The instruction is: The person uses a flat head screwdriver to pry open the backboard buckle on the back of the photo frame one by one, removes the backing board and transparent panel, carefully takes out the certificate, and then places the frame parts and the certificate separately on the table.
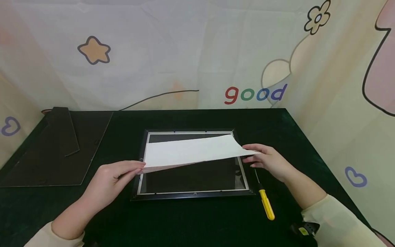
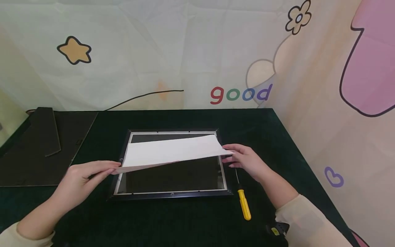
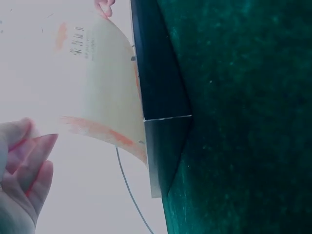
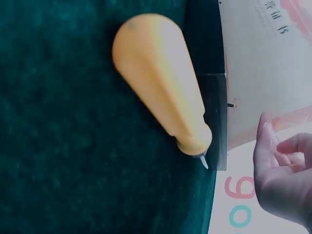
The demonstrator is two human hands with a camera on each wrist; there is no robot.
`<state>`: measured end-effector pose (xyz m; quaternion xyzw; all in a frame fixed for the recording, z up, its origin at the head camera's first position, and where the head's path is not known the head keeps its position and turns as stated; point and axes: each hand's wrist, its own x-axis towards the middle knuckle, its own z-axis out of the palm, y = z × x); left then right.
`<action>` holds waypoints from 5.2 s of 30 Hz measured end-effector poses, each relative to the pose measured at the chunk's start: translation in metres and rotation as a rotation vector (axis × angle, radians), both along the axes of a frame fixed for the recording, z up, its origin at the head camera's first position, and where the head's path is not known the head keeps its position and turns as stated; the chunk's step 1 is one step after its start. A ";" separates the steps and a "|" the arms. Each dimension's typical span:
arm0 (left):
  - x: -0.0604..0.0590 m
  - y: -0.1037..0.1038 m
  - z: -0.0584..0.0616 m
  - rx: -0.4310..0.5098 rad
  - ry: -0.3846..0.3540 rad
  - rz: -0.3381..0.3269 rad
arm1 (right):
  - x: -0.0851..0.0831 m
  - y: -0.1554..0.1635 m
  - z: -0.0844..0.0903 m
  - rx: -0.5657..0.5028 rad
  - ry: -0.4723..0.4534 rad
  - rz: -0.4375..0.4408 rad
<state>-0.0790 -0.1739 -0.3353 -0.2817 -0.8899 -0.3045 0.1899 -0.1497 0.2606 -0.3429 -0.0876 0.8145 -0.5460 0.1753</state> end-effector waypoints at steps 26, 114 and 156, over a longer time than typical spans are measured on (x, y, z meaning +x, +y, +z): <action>-0.038 -0.052 -0.059 0.355 -0.109 0.161 | 0.027 -0.024 0.031 0.109 0.887 -0.072; -0.012 0.004 -0.012 -0.545 -0.621 0.045 | 0.030 0.086 -0.010 -0.688 -0.123 -0.519; -0.014 0.006 -0.013 -0.581 -0.624 0.060 | 0.037 0.106 -0.018 -0.889 -0.180 -0.563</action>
